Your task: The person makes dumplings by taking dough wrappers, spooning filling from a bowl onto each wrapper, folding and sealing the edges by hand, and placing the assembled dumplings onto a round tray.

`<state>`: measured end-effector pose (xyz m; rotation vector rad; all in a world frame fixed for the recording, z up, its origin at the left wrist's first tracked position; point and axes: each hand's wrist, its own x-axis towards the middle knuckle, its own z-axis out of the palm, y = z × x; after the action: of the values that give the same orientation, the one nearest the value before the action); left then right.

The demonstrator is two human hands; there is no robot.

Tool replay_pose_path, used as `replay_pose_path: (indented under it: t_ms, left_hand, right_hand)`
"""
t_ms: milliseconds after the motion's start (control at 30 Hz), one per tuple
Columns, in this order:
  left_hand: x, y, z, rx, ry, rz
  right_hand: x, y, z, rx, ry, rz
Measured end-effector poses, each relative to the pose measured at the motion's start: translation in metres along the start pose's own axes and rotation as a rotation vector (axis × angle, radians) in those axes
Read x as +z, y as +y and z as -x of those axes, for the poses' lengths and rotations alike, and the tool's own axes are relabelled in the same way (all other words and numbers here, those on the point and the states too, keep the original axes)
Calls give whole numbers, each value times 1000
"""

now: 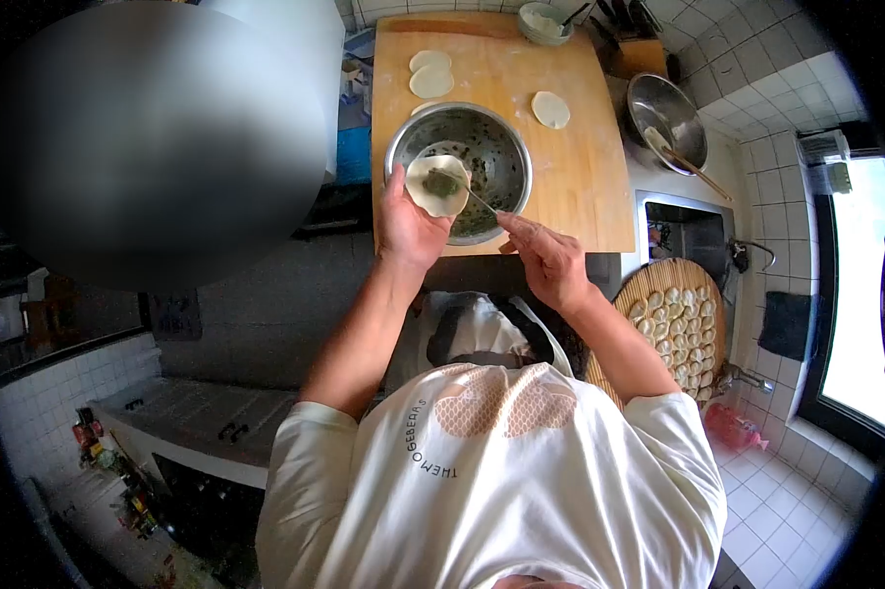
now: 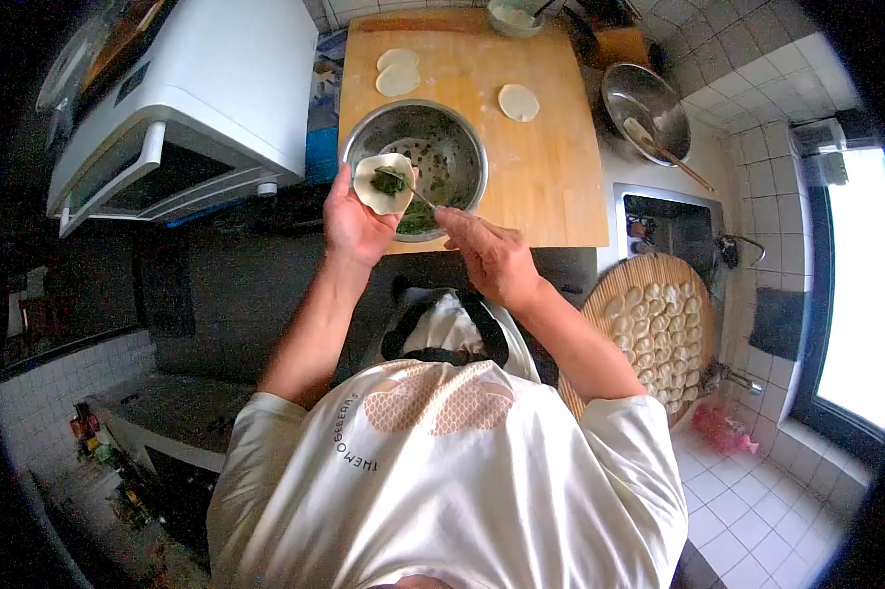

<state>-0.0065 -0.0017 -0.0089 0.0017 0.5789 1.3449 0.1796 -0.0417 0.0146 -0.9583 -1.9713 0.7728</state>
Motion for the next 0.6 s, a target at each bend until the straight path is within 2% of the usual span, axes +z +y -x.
replay_pose_path:
  t_ms: [200, 300, 467, 533, 567, 600]
  left_hand:
    - [-4, -1, -8, 31, 15, -3]
    - [-6, -1, -6, -15, 4, 9]
    - [-4, -1, -9, 6, 25, -14]
    - [-3, 0, -10, -24, 25, -29]
    - [-3, 1, -11, -44, 30, -38]
    - [-5, 0, -8, -40, 46, -36]
  right_hand:
    - [-9, -18, -3, -51, 74, 27]
    - [2, -5, -2, -14, 9, 80]
    - [-3, -8, -1, -41, 84, -18]
    - [2, 3, -1, 94, -10, 14]
    - [3, 5, -3, 89, -20, 8]
    - [3, 3, -2, 187, 11, -107]
